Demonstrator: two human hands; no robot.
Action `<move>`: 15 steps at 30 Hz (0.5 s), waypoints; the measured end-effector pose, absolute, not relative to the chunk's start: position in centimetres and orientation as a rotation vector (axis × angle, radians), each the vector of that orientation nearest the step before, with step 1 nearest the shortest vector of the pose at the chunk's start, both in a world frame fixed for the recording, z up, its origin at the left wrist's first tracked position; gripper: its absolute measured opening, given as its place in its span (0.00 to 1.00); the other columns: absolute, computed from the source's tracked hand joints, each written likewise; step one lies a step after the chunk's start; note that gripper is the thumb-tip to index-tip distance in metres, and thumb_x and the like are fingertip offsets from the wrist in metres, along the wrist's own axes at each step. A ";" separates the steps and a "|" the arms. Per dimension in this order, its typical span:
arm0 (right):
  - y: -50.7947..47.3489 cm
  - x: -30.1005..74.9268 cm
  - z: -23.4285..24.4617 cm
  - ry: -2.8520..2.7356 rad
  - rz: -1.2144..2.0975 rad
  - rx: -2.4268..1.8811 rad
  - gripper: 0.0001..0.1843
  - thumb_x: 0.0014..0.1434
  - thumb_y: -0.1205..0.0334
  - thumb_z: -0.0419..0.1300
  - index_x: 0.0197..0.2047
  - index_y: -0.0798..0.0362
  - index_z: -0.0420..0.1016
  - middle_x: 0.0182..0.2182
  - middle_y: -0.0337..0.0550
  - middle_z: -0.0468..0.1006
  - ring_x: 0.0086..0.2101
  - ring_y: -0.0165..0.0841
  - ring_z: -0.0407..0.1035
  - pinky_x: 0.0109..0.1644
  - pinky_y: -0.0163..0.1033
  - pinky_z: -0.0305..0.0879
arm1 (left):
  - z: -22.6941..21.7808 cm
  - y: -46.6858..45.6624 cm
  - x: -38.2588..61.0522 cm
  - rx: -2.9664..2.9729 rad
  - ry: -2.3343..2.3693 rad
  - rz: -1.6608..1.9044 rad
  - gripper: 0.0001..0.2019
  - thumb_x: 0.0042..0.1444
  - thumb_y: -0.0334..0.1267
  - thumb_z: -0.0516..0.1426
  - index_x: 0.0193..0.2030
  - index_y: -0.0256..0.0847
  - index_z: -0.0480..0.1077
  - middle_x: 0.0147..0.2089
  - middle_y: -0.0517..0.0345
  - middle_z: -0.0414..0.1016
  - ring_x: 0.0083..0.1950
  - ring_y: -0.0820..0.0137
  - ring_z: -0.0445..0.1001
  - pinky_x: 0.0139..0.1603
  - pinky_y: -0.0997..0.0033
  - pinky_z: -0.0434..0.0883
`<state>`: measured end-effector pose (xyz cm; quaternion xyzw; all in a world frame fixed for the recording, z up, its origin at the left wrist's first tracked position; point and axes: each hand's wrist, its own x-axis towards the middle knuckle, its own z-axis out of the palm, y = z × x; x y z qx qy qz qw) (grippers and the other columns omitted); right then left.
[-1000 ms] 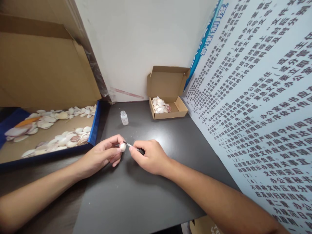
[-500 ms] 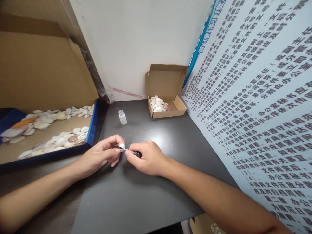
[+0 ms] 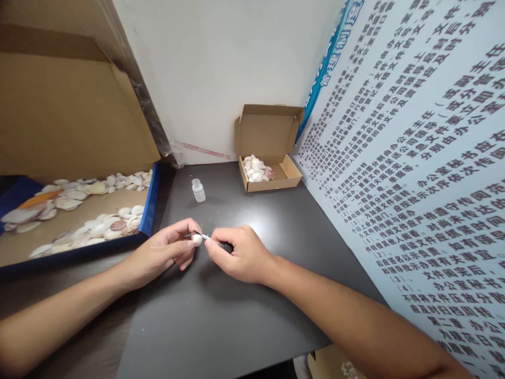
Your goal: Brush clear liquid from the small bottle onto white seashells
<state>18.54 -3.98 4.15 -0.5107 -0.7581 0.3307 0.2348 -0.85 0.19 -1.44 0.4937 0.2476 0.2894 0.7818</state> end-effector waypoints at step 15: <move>-3.8 18.4 3.9 -2.175 0.880 -1.533 0.18 0.63 0.60 0.52 0.22 0.53 0.57 0.19 0.32 0.55 0.22 0.24 0.50 0.27 0.33 0.47 | -1.9 0.3 -1.0 1.036 0.517 0.610 0.07 0.60 0.39 0.58 0.37 0.41 0.62 0.24 0.68 0.59 0.23 0.78 0.59 0.27 0.76 0.63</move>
